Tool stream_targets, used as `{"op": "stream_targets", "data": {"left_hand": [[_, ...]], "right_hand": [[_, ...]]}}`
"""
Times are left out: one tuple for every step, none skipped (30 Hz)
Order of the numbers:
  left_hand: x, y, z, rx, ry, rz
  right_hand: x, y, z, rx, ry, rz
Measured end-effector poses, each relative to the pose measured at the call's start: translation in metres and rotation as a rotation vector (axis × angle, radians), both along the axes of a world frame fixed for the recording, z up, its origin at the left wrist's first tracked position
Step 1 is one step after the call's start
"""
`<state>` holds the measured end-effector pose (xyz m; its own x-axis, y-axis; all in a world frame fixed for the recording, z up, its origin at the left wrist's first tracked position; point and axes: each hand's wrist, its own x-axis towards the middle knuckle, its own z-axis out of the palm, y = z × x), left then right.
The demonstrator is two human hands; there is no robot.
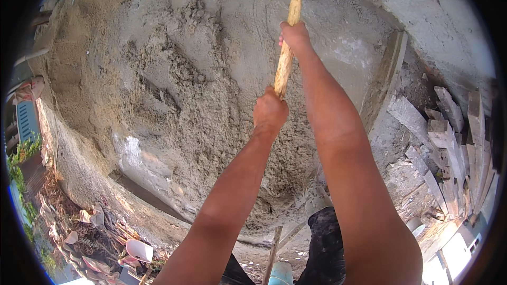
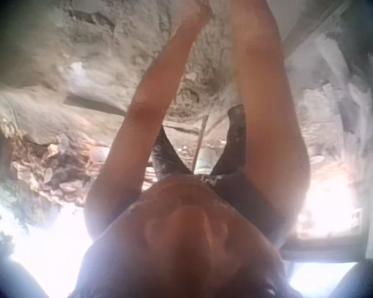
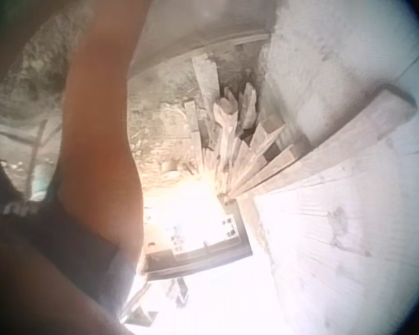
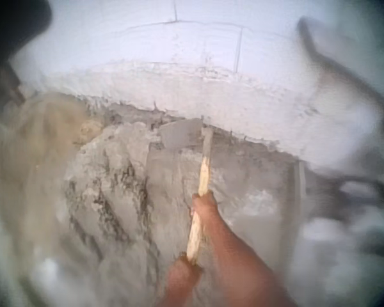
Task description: The person pours water and wet concrete from several buckets onto a pile of sand and cement, then mixes the materials using a hoe.
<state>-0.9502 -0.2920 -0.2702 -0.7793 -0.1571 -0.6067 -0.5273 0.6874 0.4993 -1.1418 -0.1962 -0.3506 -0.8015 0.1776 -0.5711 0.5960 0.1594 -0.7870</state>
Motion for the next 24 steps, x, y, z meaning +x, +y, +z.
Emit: {"op": "stream_targets", "data": {"left_hand": [[-0.024,0.008,-0.012,0.022,0.012,0.015],[-0.037,0.024,-0.020,0.068,0.023,0.028],[-0.032,0.041,-0.028,0.106,-0.008,0.036],[-0.019,0.041,-0.035,0.119,-0.047,0.045],[0.008,0.030,-0.042,0.119,-0.109,0.046],[0.033,0.032,-0.043,0.147,-0.153,0.041],[0.058,0.033,-0.039,0.171,-0.227,0.034],[0.090,0.021,-0.032,0.175,-0.306,0.028],[0.121,0.010,-0.021,0.169,-0.358,0.014],[0.148,0.012,-0.007,0.189,-0.403,-0.007],[0.172,0.015,0.010,0.196,-0.418,-0.053],[0.196,0.008,0.028,0.186,-0.436,-0.093],[0.216,-0.004,0.044,0.180,-0.448,-0.116],[0.236,-0.021,0.060,0.168,-0.461,-0.136],[0.259,-0.036,0.076,0.157,-0.480,-0.155],[0.284,-0.050,0.091,0.157,-0.512,-0.191],[0.309,-0.062,0.104,0.158,-0.540,-0.225],[0.332,-0.078,0.116,0.155,-0.560,-0.260],[0.357,-0.096,0.127,0.161,-0.565,-0.289],[0.386,-0.115,0.147,0.168,-0.579,-0.314],[0.408,-0.133,0.180,0.158,-0.593,-0.348],[0.423,-0.159,0.214,0.123,-0.602,-0.359],[0.442,-0.175,0.246,0.114,-0.644,-0.373],[0.462,-0.196,0.279,0.095,-0.690,-0.383]], "right_hand": [[-0.027,0.001,-0.002,0.061,-0.007,0.025],[-0.046,0.017,-0.013,0.149,-0.064,0.083],[-0.052,0.036,-0.027,0.248,-0.139,0.139],[-0.033,0.037,-0.034,0.152,-0.174,0.122],[0.003,0.030,-0.039,0.052,-0.227,0.107],[0.033,0.028,-0.042,0.122,-0.239,0.083],[0.063,0.028,-0.044,0.200,-0.244,0.053],[0.102,0.016,-0.034,0.184,-0.284,0.025],[0.138,0.005,-0.021,0.217,-0.287,0.026],[0.169,0.013,-0.018,0.229,-0.340,-0.002],[0.200,0.026,-0.017,0.287,-0.407,0.009],[0.230,0.025,-0.011,0.300,-0.427,-0.033],[0.260,0.015,-0.002,0.307,-0.452,-0.072],[0.285,0.004,0.011,0.289,-0.501,-0.101],[0.313,-0.006,0.024,0.272,-0.556,-0.128],[0.345,-0.012,0.035,0.204,-0.592,-0.187],[0.377,-0.017,0.046,0.137,-0.623,-0.244],[0.408,-0.027,0.061,0.120,-0.669,-0.265],[0.436,-0.039,0.077,0.104,-0.712,-0.286],[0.469,-0.053,0.087,0.135,-0.759,-0.289],[0.504,-0.070,0.099,0.167,-0.816,-0.290],[0.518,-0.101,0.150,0.006,-0.842,-0.362],[0.550,-0.113,0.176,-0.012,-0.848,-0.360],[0.583,-0.133,0.209,-0.076,-0.788,-0.436]]}}
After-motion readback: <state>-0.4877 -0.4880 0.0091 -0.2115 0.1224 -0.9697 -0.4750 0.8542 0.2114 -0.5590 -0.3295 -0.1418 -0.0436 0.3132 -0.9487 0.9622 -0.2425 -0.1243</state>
